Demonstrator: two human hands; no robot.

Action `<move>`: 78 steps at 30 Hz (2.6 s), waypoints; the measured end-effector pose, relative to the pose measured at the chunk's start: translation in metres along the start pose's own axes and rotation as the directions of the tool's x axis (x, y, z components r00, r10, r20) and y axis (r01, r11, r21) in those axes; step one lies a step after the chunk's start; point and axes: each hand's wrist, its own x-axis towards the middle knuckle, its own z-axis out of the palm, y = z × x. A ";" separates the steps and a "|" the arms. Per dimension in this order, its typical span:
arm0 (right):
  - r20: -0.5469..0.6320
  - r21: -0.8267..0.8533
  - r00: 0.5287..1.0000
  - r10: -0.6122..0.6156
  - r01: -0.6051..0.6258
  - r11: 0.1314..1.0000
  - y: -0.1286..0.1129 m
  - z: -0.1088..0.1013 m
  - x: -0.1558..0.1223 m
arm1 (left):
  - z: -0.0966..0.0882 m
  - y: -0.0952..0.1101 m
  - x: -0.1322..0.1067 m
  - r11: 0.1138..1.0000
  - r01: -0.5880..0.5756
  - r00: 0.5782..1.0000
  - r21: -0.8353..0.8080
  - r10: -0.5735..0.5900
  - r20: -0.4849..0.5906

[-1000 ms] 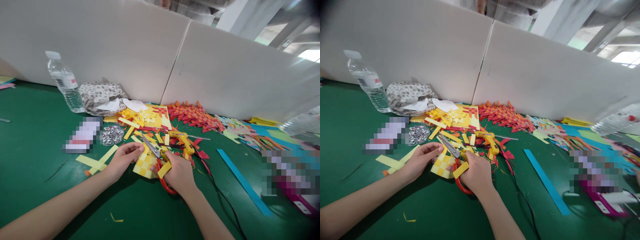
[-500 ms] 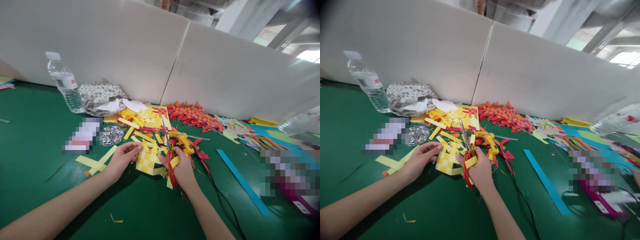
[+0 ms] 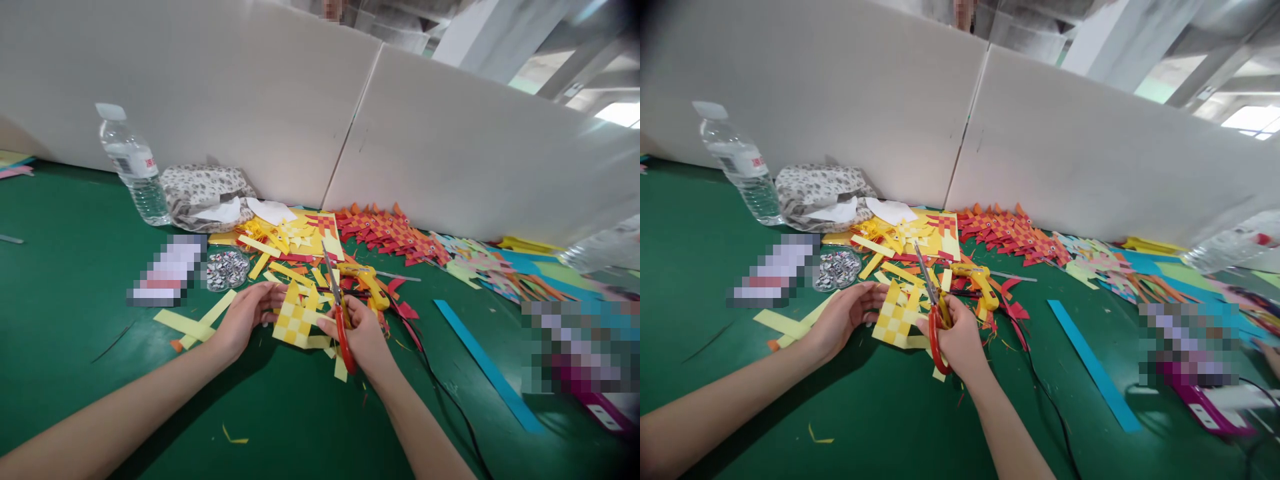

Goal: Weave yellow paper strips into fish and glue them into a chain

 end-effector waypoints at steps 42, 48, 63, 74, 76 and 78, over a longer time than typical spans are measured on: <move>-0.095 0.439 0.989 0.116 -0.063 0.896 -0.005 0.002 0.001 | 0.001 -0.011 -0.018 0.231 -0.882 0.470 0.410 0.397 0.788; -0.053 0.313 0.996 0.076 -0.056 0.948 -0.007 0.003 -0.002 | -0.003 -0.014 -0.016 0.142 -0.909 0.415 0.392 0.399 0.818; -0.179 0.450 0.978 -0.109 0.180 0.875 0.000 -0.006 -0.001 | 0.001 -0.002 -0.014 0.697 -0.398 0.900 0.597 0.422 0.108; -0.141 0.440 0.986 -0.092 0.146 0.886 -0.002 -0.005 -0.003 | -0.001 -0.002 -0.009 0.871 -0.239 0.971 0.430 0.220 0.094; -0.170 0.436 0.982 -0.086 0.153 0.887 -0.002 -0.005 -0.003 | -0.001 -0.001 -0.008 0.897 -0.219 0.976 0.385 0.206 0.074; -0.185 0.420 0.979 -0.086 0.158 0.894 -0.002 -0.005 -0.002 | 0.000 0.000 -0.008 0.905 -0.191 0.982 0.380 0.176 0.073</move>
